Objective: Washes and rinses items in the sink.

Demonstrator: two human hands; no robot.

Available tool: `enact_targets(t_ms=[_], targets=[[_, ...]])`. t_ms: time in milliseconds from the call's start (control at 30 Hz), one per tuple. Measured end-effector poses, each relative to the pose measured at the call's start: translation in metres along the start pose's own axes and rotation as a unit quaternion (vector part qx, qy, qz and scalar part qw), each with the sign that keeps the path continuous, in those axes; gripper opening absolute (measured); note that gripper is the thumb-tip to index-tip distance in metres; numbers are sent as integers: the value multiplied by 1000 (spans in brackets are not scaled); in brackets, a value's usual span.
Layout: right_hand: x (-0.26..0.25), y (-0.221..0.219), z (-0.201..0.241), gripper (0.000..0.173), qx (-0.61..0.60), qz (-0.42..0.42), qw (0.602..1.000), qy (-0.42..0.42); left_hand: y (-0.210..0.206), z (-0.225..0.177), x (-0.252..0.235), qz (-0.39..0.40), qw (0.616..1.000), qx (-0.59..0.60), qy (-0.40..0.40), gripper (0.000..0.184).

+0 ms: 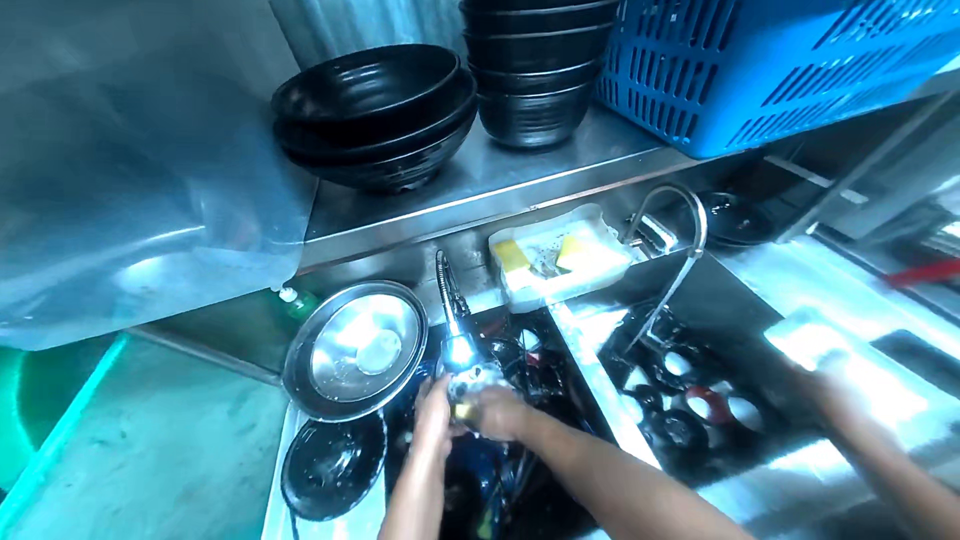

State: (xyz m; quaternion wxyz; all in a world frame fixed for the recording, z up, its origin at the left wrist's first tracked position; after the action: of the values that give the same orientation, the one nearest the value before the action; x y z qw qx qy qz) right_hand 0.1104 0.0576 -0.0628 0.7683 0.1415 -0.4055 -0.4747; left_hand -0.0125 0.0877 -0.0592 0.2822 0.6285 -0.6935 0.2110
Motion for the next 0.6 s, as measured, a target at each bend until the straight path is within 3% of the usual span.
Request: enact_targets(t_ms=[67,133,200,267,300,367,433,500,533,600], targets=[[2,23,-16,41,129,-69,986,-80,-5,0,8,0,1000,-21,-7,60],[-3,41,-16,45,102,-131,980,-111,-22,9,14,34,999,-19,14,69],[-5,36,0,50,-63,-103,991,-55,-35,20,12,76,996,-6,46,71],[-1,19,14,47,-181,-39,982,43,-33,13,5,92,994,21,55,59],[5,8,18,49,-174,-4,982,77,-27,6,2,87,994,29,52,53],[17,-7,15,60,-37,35,995,86,-13,-3,-3,64,996,17,51,50],[18,-6,4,54,-1,13,998,58,-10,-2,-2,50,997,-9,59,54],[10,14,-14,48,-176,-47,983,20,-18,-5,-3,40,999,-25,17,54],[7,23,-28,44,-302,-87,949,3,-22,-4,-7,34,999,-26,-8,52],[9,35,-58,44,-518,-166,839,-15,-27,9,-20,28,997,-42,-54,47]])
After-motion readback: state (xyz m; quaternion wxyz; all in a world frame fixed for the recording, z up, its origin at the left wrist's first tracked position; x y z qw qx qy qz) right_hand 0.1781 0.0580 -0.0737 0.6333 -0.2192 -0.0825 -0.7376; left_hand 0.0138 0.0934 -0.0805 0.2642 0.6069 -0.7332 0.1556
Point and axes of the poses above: each hand's wrist, its own x-axis away from the middle knuckle, its own y-axis out of the back of the hand, z = x × y, the point moved 7 cm from there along -x, towards the middle knuckle, and after that the axes turned 4 degrees about z, right-handed, at the moved point
